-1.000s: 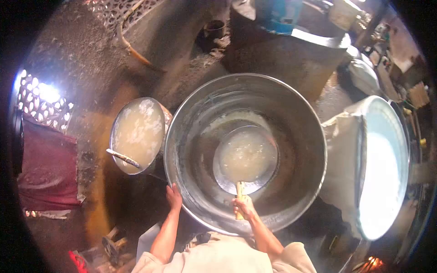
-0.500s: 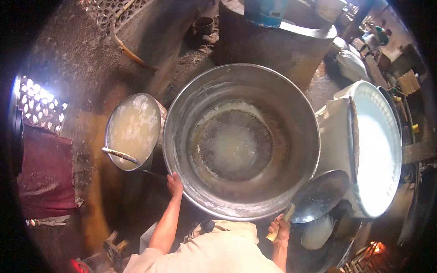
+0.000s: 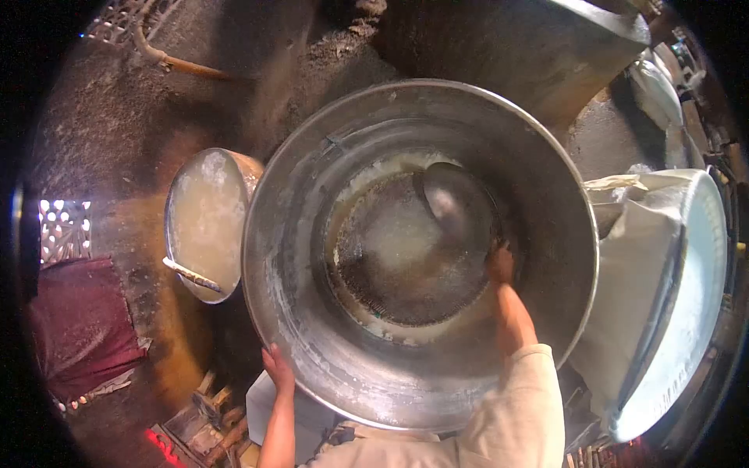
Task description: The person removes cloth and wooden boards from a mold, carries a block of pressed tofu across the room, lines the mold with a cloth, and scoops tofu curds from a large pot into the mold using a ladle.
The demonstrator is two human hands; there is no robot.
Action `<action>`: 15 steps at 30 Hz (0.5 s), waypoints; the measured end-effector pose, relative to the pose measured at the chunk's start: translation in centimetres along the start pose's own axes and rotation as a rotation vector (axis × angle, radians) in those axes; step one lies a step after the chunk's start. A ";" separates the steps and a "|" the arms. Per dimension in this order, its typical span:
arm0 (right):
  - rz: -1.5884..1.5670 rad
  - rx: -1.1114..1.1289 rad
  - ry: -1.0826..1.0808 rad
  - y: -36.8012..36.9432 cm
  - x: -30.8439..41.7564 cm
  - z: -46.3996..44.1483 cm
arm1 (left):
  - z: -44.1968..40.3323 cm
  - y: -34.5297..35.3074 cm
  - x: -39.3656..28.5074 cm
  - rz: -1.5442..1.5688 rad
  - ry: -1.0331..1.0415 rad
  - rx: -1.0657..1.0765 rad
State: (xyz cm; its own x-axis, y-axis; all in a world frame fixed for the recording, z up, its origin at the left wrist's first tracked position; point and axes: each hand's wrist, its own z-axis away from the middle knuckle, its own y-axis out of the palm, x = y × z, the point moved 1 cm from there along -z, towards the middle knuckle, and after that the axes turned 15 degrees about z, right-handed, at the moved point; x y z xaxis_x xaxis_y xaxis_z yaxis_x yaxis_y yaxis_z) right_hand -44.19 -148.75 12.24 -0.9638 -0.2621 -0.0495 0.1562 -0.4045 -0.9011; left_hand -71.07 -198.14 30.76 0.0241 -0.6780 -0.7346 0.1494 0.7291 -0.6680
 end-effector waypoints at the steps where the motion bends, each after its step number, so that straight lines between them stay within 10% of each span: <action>1: -0.012 -0.011 0.036 1.6 0.0 -2.7 | -0.1 0.2 0.2 0.006 -0.002 -0.015; 10: -0.058 0.591 -0.245 16.9 1.0 1.1 | 0.1 1.2 -5.2 0.107 -0.099 -0.004; 15: -0.733 1.007 -0.378 26.1 5.8 13.4 | 0.2 -0.1 -1.3 -0.044 -0.110 0.003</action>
State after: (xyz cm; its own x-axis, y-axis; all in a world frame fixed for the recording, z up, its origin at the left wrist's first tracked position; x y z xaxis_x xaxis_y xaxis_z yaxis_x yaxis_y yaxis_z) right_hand -42.76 -172.55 -5.79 -0.7988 0.1363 0.5859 -0.1255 -0.9903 0.0593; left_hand -70.91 -197.32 31.82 0.1260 -0.7157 -0.6869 0.1560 0.6981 -0.6988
